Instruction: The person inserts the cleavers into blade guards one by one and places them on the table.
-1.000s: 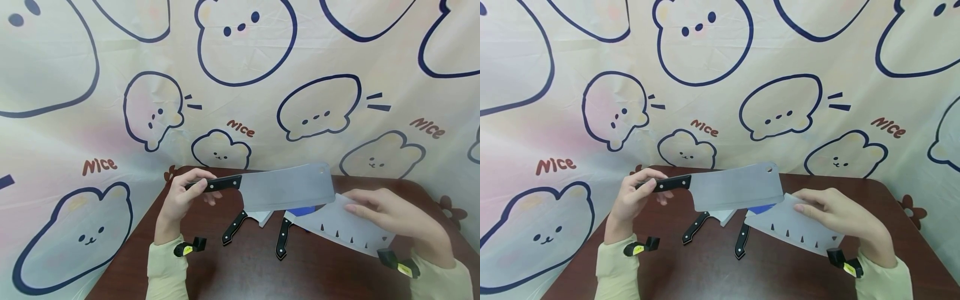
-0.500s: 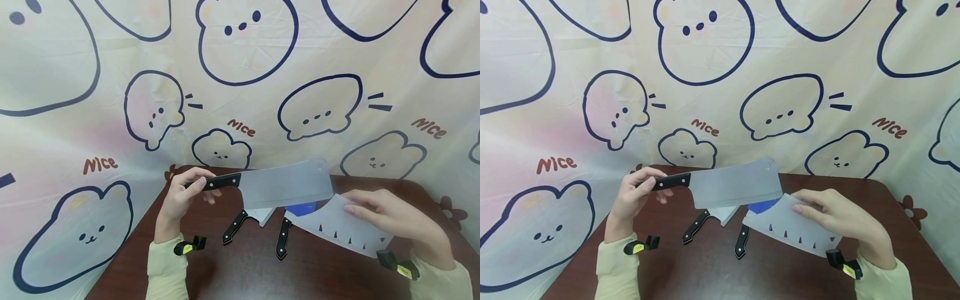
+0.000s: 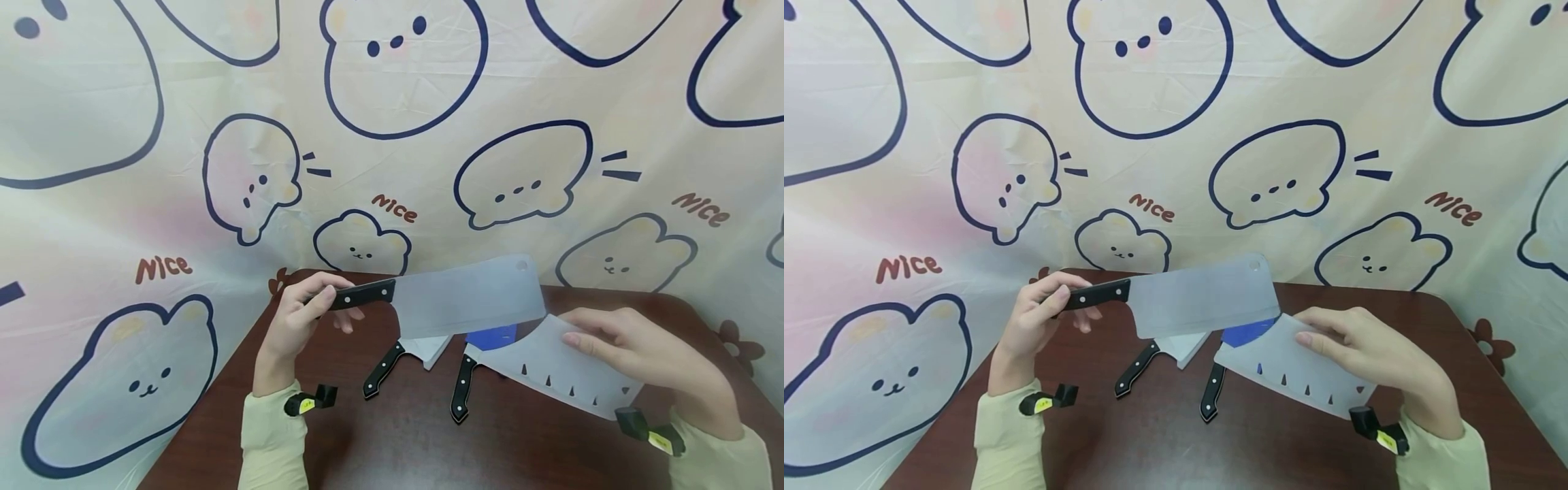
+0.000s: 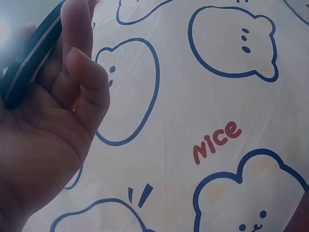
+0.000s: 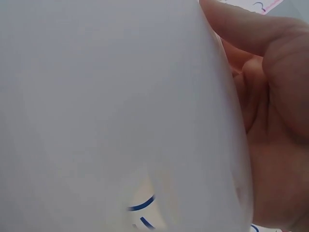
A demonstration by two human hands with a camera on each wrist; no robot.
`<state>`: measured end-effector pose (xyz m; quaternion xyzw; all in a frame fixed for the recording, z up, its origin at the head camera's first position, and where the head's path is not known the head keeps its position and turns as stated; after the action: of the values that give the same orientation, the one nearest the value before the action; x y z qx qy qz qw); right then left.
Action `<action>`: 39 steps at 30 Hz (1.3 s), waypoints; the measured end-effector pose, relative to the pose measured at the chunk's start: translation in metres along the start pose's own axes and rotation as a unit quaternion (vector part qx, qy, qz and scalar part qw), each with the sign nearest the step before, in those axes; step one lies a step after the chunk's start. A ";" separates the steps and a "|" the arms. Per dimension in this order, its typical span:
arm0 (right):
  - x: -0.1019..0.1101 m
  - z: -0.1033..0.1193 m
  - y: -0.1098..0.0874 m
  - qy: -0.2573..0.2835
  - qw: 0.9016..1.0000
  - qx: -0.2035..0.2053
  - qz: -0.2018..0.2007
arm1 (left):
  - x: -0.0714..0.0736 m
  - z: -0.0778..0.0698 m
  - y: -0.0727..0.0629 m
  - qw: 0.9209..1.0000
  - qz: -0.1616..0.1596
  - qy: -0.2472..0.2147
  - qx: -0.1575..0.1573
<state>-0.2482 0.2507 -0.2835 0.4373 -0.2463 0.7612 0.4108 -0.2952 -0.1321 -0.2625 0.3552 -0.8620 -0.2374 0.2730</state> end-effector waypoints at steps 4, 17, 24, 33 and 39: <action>0.000 -0.001 0.000 -0.004 1.000 -0.008 -0.005 | 0.000 -0.001 -0.001 1.000 -0.002 -0.002 -0.002; 0.002 -0.001 0.002 -0.022 1.000 0.001 -0.021 | -0.004 0.003 0.000 1.000 0.015 -0.001 0.014; 0.005 -0.002 0.002 -0.009 0.999 -0.005 -0.030 | 0.001 0.008 -0.005 0.995 -0.014 0.056 0.080; 0.005 0.001 0.006 -0.010 0.999 -0.015 -0.048 | 0.006 0.005 -0.012 0.972 -0.029 0.160 0.167; 0.010 0.006 0.005 -0.020 0.997 -0.004 -0.081 | -0.005 0.000 -0.012 0.974 0.030 0.153 0.165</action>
<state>-0.2520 0.2475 -0.2719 0.4696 -0.2212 0.7155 0.4675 -0.2867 -0.1358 -0.2711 0.4016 -0.8473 -0.0262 0.3465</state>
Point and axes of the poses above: each hand's wrist, its own y-axis towards the middle knuckle, its own x-axis out of the back of the hand, z = x × y, the point moved 9 cm from there along y, towards the middle knuckle, and after that the axes turned 13 degrees about z, right-handed, at the moved point
